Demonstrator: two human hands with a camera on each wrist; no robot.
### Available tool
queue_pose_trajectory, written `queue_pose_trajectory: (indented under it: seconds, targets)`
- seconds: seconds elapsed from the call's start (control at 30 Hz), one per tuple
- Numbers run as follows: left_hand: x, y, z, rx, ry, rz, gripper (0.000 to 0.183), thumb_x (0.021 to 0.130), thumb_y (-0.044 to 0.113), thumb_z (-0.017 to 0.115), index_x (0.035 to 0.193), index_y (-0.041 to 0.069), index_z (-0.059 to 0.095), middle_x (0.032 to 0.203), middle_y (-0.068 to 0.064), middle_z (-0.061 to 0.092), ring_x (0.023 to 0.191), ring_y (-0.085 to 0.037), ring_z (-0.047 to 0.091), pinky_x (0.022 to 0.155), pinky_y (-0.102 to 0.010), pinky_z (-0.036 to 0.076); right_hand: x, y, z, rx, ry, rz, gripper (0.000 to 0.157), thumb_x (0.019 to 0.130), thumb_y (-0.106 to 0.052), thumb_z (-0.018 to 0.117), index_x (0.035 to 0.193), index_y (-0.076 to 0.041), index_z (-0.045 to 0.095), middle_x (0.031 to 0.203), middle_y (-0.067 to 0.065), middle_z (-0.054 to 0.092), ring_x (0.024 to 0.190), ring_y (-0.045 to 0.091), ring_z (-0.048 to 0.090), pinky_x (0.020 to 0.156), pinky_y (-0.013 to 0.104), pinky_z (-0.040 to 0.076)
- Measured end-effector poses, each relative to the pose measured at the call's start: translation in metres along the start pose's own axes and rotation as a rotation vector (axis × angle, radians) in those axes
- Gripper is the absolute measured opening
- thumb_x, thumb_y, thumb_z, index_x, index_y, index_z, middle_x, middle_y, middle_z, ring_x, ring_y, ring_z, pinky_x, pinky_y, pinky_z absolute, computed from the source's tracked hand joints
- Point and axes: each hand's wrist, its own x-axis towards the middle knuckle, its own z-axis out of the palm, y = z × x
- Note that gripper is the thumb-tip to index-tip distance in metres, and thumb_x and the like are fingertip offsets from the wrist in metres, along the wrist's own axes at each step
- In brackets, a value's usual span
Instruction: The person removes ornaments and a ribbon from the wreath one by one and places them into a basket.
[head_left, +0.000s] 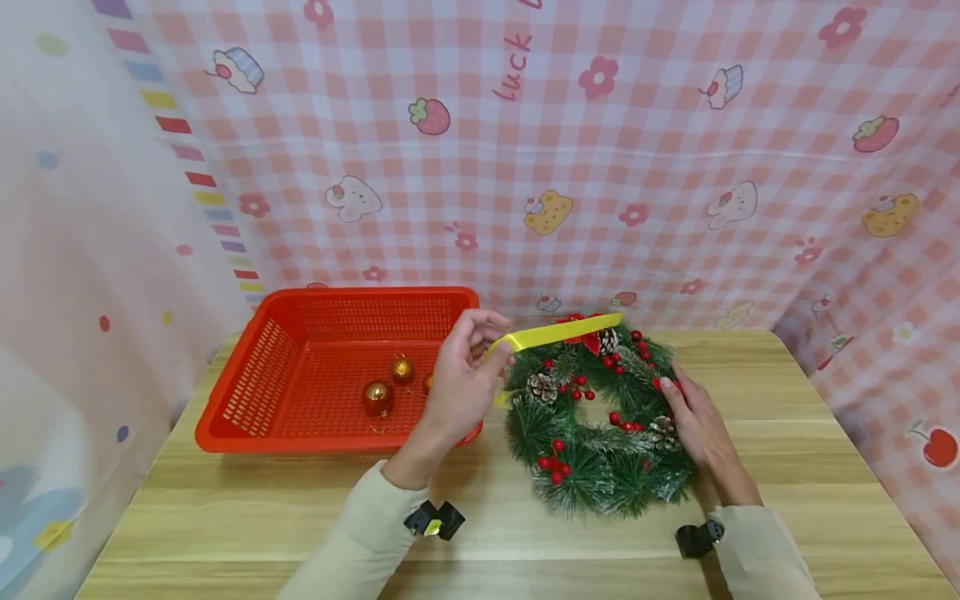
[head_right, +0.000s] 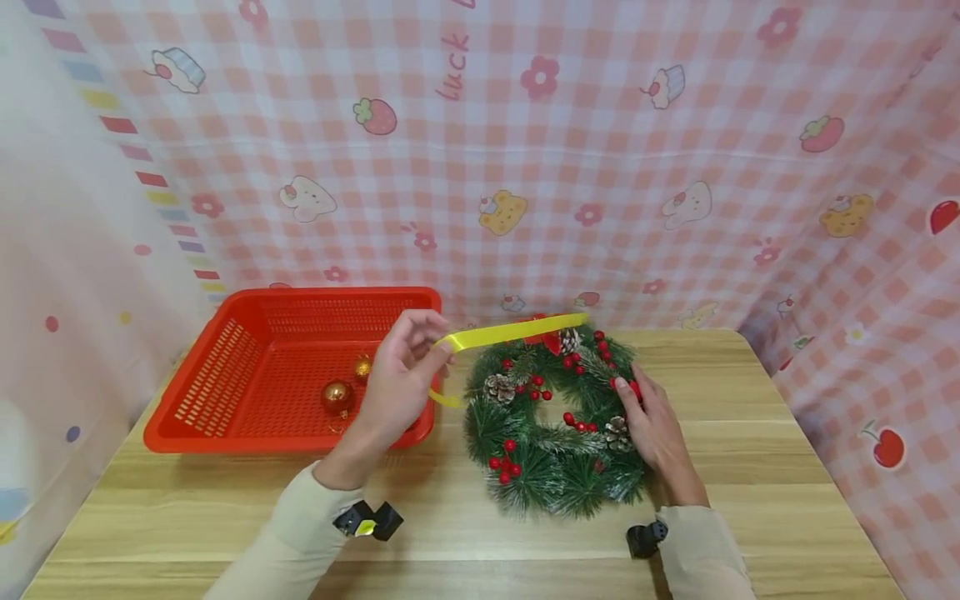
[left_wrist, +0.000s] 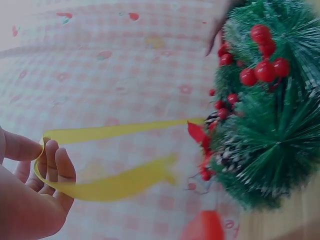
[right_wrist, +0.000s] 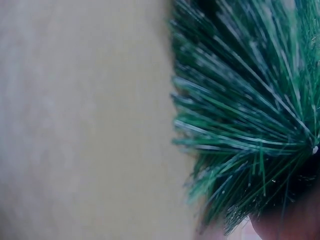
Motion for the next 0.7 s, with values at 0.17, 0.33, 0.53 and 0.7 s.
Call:
queue_pose_trajectory:
  seconds: [0.17,0.33,0.53,0.7]
  targets:
    - [0.003,0.011,-0.009,-0.078,0.037,0.040,0.022,0.095,-0.010,0.052,0.115,-0.002,0.051,0.099,-0.017,0.060,0.082,-0.017,0.063,0.074,-0.030,0.056,0.000,-0.001,-0.001,0.000,0.001,0.004,0.067,0.106,-0.050,0.027,0.159,-0.012,0.013,0.157,0.034,0.019,0.143,0.053,0.018,0.112,0.067,0.017]
    - [0.003,0.022,-0.022,-0.099,0.064,0.103,0.021,0.094,-0.011,0.052,0.112,-0.001,0.051,0.095,-0.011,0.060,0.083,-0.018,0.064,0.078,-0.034,0.057,0.000,-0.002,0.000,-0.007,-0.006,0.009,0.067,0.107,-0.049,0.027,0.159,-0.010,0.013,0.156,0.034,0.019,0.143,0.052,0.018,0.112,0.066,0.016]
    - [-0.001,0.044,-0.038,-0.136,0.106,0.174,0.022,0.093,-0.012,0.051,0.107,0.005,0.052,0.092,-0.006,0.060,0.082,-0.022,0.064,0.081,-0.033,0.057,0.000,-0.001,0.000,-0.004,-0.013,0.025,0.068,0.106,-0.051,0.027,0.159,-0.010,0.013,0.156,0.035,0.019,0.143,0.053,0.018,0.112,0.066,0.016]
    - [-0.005,0.060,-0.051,-0.167,0.138,0.210,0.025,0.094,-0.012,0.050,0.106,0.009,0.051,0.094,-0.005,0.058,0.089,-0.021,0.062,0.084,-0.035,0.057,0.001,0.000,0.000,-0.002,-0.012,0.030,0.069,0.106,-0.051,0.027,0.159,-0.011,0.012,0.156,0.035,0.019,0.143,0.053,0.018,0.111,0.067,0.017]
